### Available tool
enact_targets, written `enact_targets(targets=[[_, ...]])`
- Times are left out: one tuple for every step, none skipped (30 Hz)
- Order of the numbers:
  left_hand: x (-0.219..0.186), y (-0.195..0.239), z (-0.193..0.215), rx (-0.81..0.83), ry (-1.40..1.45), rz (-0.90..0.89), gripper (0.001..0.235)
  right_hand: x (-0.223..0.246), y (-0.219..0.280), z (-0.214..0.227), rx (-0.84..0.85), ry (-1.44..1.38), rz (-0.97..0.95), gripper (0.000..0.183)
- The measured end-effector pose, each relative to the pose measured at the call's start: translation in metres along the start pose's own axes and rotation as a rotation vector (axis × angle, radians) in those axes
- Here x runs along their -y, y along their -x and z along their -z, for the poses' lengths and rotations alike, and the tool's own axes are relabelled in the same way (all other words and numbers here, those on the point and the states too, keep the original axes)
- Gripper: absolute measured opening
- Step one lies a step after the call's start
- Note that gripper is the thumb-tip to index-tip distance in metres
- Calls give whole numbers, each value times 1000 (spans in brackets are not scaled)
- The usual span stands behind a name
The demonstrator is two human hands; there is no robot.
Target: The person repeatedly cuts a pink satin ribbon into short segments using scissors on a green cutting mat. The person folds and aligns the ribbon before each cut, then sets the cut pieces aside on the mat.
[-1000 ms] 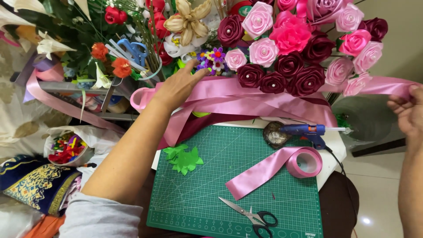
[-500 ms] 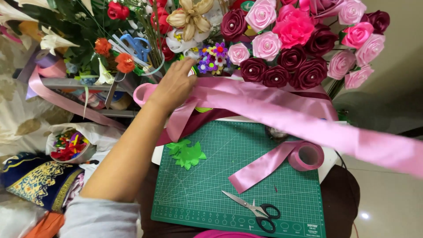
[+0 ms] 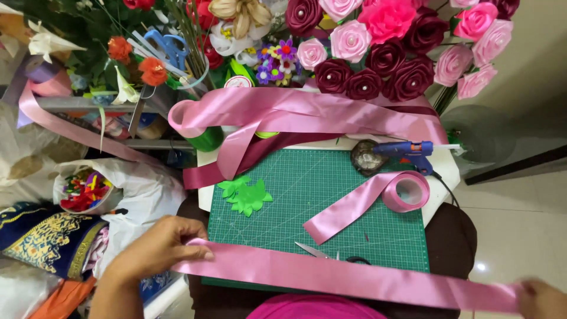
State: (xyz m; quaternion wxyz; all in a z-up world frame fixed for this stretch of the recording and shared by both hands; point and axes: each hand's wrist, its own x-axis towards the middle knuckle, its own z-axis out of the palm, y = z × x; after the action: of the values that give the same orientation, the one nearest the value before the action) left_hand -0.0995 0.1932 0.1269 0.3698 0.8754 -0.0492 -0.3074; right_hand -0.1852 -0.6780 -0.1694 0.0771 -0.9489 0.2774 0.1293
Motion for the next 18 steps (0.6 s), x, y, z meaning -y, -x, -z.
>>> enact_targets(targets=[[9,1,-6,-46,77,37,23,50,40,-10,-18,80,-24,60],[10,-1,-15,-46,75,36,23,130,63,2,-19,78,-25,60],[12,-3,-25,-69,87,19,20,202,92,41,-186,-85,167,58],[15,-4,-35,-92,99,1,17,257,133,99,-362,-252,350,61],[15,-13,-49,-96,98,3,17,288,140,111,-362,-255,352,61],[16,-23,-62,-181,26,-105,18,320,146,122,-355,-314,413,81],[17,-32,-77,-266,-44,-209,25,350,154,133,-345,-372,473,101],[1,-40,-90,-267,-44,-205,25,362,156,132,-342,-374,476,101],[-15,-49,-102,-259,-35,-226,33,374,157,131,-489,-394,554,96],[-31,-58,-115,-251,-26,-246,46,386,157,130,-638,-413,630,91],[-46,-64,-126,-254,-26,-245,46,389,156,125,-638,-414,633,91],[-61,-71,-137,-178,-116,-287,40,391,154,120,-682,-404,653,78],[-77,-79,-148,-97,-205,-330,34,392,152,115,-728,-393,669,66],[-84,-89,-159,-97,-206,-333,34,393,153,116,-731,-392,668,66],[-90,-99,-170,-105,-283,-342,39,393,155,116,-692,-348,676,48],[-96,-108,-182,-112,-359,-351,47,393,156,116,-653,-303,685,30],[-99,-119,-186,-108,-358,-354,47,387,156,116,-652,-300,680,30],[-103,-129,-190,-165,-371,-276,53,382,156,117,-597,-275,713,25]])
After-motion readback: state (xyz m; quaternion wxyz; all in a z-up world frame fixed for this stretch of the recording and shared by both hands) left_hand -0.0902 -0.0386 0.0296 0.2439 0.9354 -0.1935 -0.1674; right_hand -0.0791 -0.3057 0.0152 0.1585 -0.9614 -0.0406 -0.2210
